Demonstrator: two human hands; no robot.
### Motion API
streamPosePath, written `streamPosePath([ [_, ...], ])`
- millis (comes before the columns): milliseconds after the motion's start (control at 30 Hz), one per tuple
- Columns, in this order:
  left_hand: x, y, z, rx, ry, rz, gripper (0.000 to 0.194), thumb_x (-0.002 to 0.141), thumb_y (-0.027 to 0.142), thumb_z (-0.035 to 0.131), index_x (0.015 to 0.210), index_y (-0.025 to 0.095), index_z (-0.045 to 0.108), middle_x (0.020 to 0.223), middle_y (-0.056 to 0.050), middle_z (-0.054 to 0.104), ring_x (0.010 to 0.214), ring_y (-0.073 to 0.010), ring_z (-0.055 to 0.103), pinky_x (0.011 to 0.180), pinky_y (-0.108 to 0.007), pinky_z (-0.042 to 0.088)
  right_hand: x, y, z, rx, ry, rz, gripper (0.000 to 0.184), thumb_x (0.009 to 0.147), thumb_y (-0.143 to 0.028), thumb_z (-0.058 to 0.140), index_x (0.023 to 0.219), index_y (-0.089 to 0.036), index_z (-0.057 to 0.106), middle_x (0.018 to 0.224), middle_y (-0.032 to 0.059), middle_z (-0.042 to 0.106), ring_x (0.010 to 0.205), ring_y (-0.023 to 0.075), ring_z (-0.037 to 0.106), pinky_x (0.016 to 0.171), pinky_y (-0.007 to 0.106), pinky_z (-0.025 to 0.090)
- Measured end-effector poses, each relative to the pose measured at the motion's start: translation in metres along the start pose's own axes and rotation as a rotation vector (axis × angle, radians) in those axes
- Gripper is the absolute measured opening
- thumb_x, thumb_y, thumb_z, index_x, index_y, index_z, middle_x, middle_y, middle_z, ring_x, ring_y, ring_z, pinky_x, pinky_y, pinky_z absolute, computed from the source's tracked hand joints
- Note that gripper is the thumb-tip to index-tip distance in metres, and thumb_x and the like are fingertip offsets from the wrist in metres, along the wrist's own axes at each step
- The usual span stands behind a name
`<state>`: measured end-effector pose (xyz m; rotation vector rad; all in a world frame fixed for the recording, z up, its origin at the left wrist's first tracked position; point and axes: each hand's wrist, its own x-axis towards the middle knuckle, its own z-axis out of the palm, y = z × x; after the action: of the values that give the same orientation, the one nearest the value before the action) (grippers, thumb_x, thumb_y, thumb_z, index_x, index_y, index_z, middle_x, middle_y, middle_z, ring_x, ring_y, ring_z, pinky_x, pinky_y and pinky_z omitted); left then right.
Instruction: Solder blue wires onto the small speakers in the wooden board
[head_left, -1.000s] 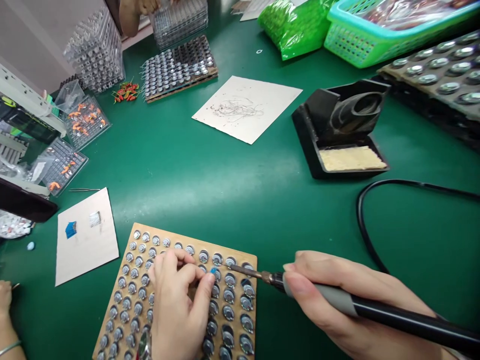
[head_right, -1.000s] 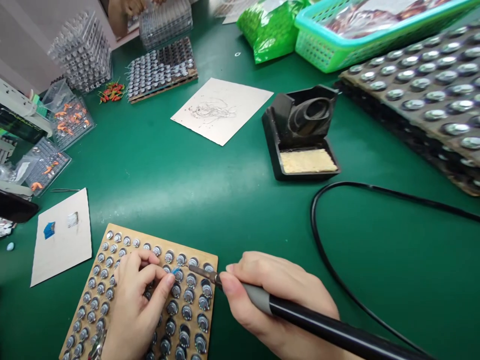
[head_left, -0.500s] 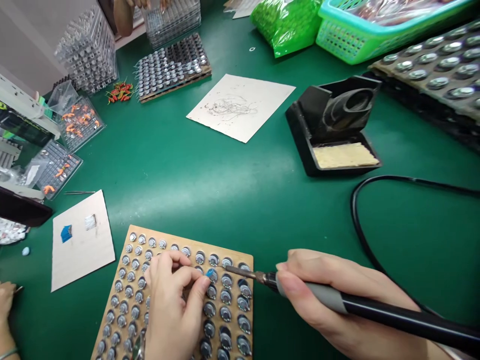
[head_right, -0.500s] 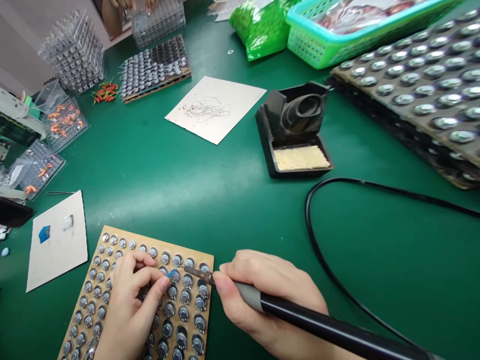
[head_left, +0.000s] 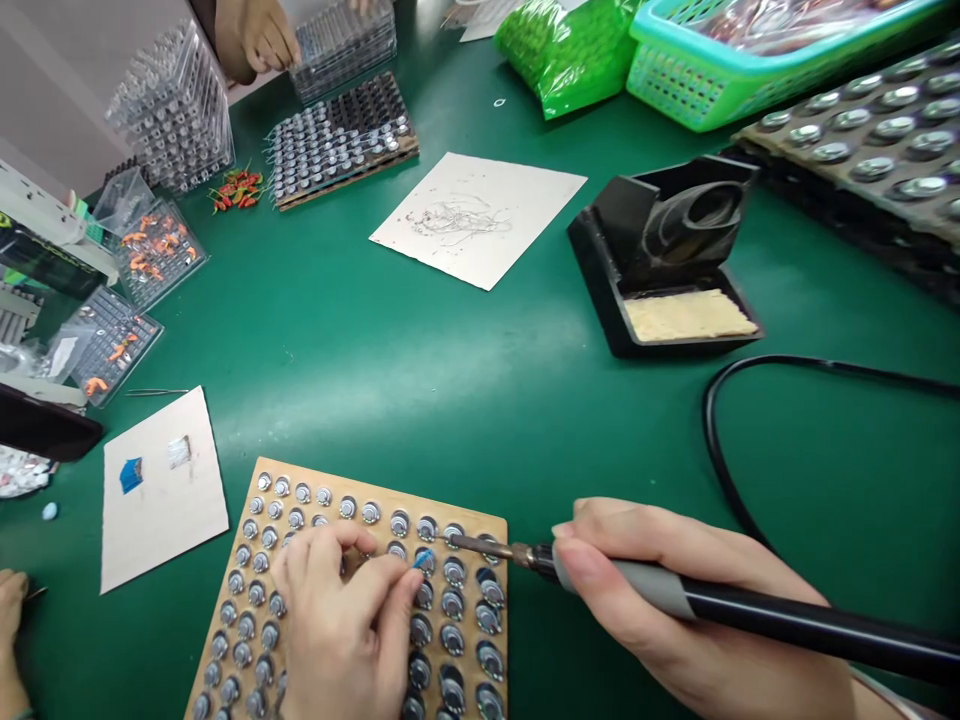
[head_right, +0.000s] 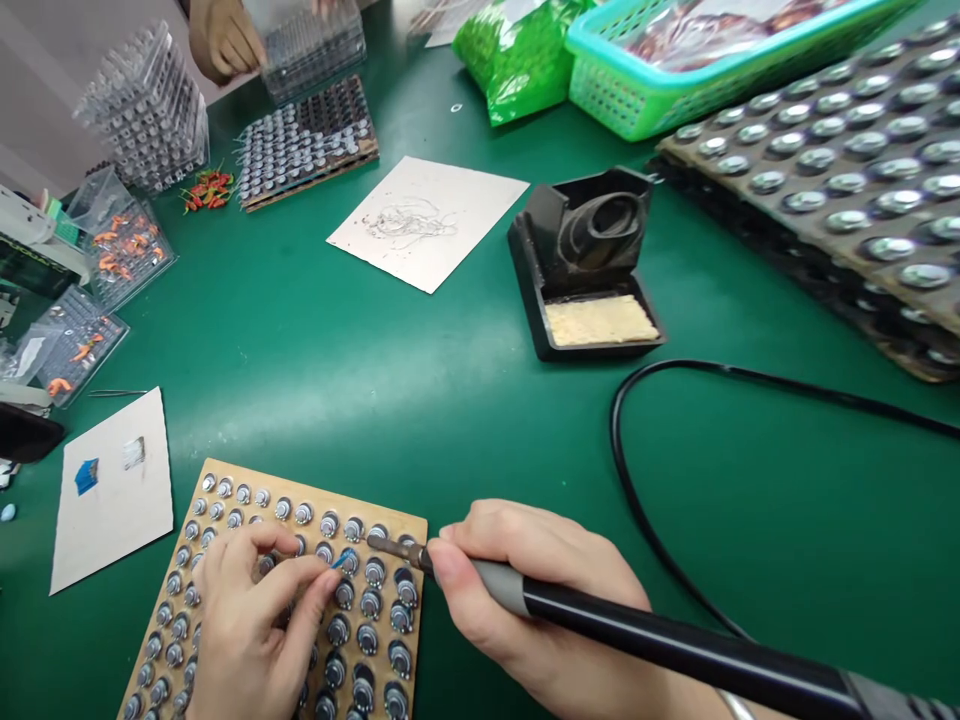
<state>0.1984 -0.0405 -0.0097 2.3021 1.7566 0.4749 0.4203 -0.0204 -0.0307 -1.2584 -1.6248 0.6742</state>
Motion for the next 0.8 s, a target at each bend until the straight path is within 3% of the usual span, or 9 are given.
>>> streamPosePath([
  [300,0.0,0.006,0.008,-0.06,-0.06,-0.121,0.017,0.092,0.017,0.055,0.078,0.022,0.062,0.091,-0.004,0.053,0.091,-0.0225,0.048,0.082,-0.04,0.032,0.0,-0.005,0.0,0.043,-0.015,0.013,0.021,0.092,-0.02,0.057,0.071,-0.025,0.054,0.057,-0.0069,0.057,0.045,0.0074,0.055,0.044,0.015,0.046],
  [800,-0.002,0.007,0.011,-0.078,-0.037,-0.131,0.018,0.092,0.018,0.054,0.077,0.023,0.062,0.092,-0.005,0.054,0.094,-0.0234,0.049,0.084,-0.041,0.035,0.002,-0.004,0.001,0.005,-0.044,-0.009,0.026,0.094,-0.024,0.055,0.068,-0.024,0.055,0.054,-0.006,0.058,0.042,0.0079,0.055,0.042,0.017,0.047],
])
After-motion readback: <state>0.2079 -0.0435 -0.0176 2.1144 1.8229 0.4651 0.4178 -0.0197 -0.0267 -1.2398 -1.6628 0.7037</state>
